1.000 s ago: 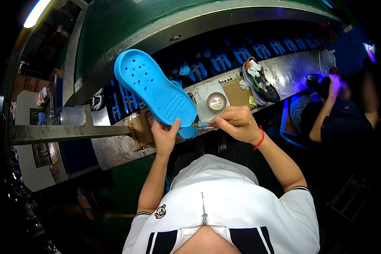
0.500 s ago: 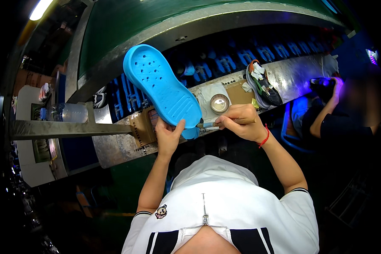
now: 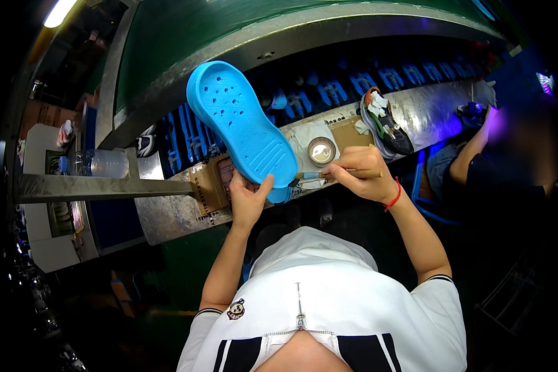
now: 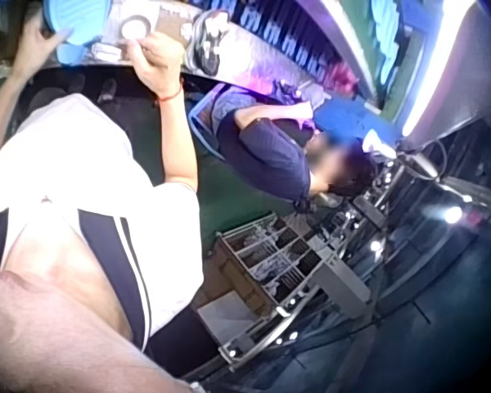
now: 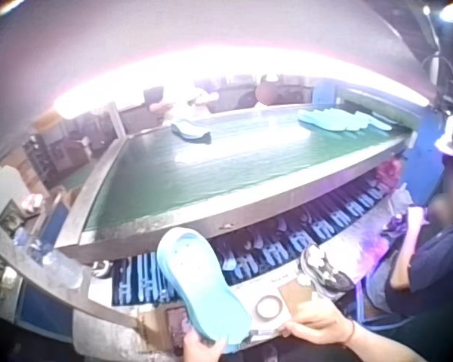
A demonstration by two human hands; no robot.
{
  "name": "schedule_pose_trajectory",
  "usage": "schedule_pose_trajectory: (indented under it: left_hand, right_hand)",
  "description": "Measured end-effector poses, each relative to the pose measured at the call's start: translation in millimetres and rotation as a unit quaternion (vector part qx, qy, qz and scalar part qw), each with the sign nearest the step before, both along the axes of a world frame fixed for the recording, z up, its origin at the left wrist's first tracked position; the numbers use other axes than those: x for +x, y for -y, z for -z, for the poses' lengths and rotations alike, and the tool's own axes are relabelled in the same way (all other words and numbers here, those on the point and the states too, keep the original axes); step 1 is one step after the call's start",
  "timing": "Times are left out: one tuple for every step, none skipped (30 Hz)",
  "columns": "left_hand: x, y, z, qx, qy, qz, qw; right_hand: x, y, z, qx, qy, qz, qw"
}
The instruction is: The person receives shoe soles from another person and applies glue to the interior using a brush.
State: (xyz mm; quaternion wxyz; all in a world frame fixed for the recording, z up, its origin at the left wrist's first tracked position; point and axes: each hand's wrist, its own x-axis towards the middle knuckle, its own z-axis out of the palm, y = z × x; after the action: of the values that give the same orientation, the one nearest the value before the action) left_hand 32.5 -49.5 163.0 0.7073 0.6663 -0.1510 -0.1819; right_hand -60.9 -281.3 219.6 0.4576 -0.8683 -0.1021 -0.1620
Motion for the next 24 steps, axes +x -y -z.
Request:
schedule_pose_trajectory:
  left_hand:
    - [-0.5, 0.5, 1.1, -0.01, 0.009, -0.007, 1.0]
    - [-0.8, 1.9, 3.2, -0.019, 0.018, -0.015, 1.0]
    - [-0.5, 3.0, 4.4, -0.029, 0.028, -0.022, 0.999]
    - [-0.3, 3.1, 4.6, -0.025, 0.032, -0.021, 0.999]
    - [0.0, 3.1, 4.7, -0.021, 0.036, -0.02, 0.999]
    - [-0.4, 3.1, 5.0, -0.016, 0.039, -0.02, 0.999]
    - [-0.4, 3.5, 5.7, -0.019, 0.035, -0.019, 0.999]
    - [0.0, 4.1, 6.5, -0.023, 0.03, -0.018, 0.999]
    - [0.5, 4.6, 6.7, -0.026, 0.027, -0.017, 0.999]
    - [0.4, 4.6, 6.5, -0.026, 0.023, -0.016, 0.999]
    - [0.2, 4.6, 6.4, -0.026, 0.02, -0.015, 0.999]
    - [-0.4, 4.4, 6.8, -0.025, 0.015, -0.015, 0.999]
    - [-0.8, 4.5, 6.7, -0.032, 0.016, -0.015, 0.999]
    - [-1.2, 4.8, 6.3, -0.04, 0.016, -0.015, 0.999]
    - [-1.1, 4.9, 5.5, -0.048, 0.017, -0.016, 0.999]
    - [-0.9, 4.7, 5.6, -0.044, 0.022, -0.013, 0.999]
    - [-0.9, 4.4, 6.3, -0.04, 0.027, -0.01, 0.999]
    - [-1.0, 3.7, 6.9, -0.035, 0.033, -0.009, 0.999]
    - [-1.1, 4.0, 7.8, -0.035, 0.029, -0.003, 0.999]
    - [-1.4, 5.2, 9.0, -0.035, 0.026, 0.002, 0.999]
    - [0.9, 6.3, 8.3, -0.035, 0.025, 0.009, 0.999]
    - [3.1, 6.7, 6.9, -0.014, 0.027, 0.02, 0.999]
    - [2.7, 6.0, 4.5, -0.016, 0.029, 0.025, 0.999]
    - [4.2, 6.5, -2.4, -0.02, 0.039, 0.03, 0.999]
  right_hand:
    - [0.9, -1.4, -1.0, -0.004, 0.013, 0.005, 1.0]
    - [0.4, -2.8, -0.4, 0.0, 0.003, -0.012, 1.0]
    - [-0.4, -4.3, 0.5, 0.004, -0.005, -0.028, 1.0]
    - [-0.9, -5.7, 1.3, 0.008, -0.013, -0.044, 0.999]
    - [-0.6, -7.3, 1.7, 0.023, -0.007, -0.037, 0.999]
    - [-0.5, -8.9, 2.2, 0.038, -0.001, -0.03, 0.999]
    - [-0.9, -9.9, 2.4, 0.054, 0.005, -0.023, 0.998]
    - [-1.9, -10.4, 2.4, 0.048, -0.004, -0.03, 0.998]
    - [-2.6, -10.8, 2.2, 0.042, -0.012, -0.036, 0.998]
    - [-2.9, -10.7, 1.8, 0.036, -0.02, -0.043, 0.998]
    - [-3.3, -8.7, 1.7, 0.034, -0.014, -0.033, 0.999]
    - [-4.2, -5.5, 2.6, 0.033, -0.009, -0.024, 0.999]
    - [-4.4, -3.8, 3.3, 0.031, -0.004, -0.015, 0.999]
    - [-2.8, -5.7, 3.6, 0.033, -0.01, 0.009, 0.999]
    - [-3.3, -5.6, 2.9, 0.025, -0.021, 0.004, 0.999]
    - [-5.2, -4.7, 2.1, 0.018, -0.032, -0.002, 0.999]
    - [-6.3, -3.6, 1.7, 0.01, -0.042, -0.009, 0.999]
    - [-5.9, -3.0, 2.0, 0.015, -0.023, 0.0, 1.0]
    - [-5.5, -2.4, 2.8, 0.02, -0.005, 0.008, 1.0]
    - [-5.4, -1.6, 3.4, 0.024, 0.014, 0.017, 0.999]
    - [-5.1, -0.6, 3.0, 0.02, 0.006, 0.014, 1.0]
    - [-7.1, -0.4, 2.9, 0.016, -0.002, 0.011, 1.0]
    - [-10.5, -1.0, 3.0, 0.012, -0.01, 0.009, 1.0]
    - [-13.0, -1.6, -2.2, 0.055, -0.007, 0.021, 0.998]
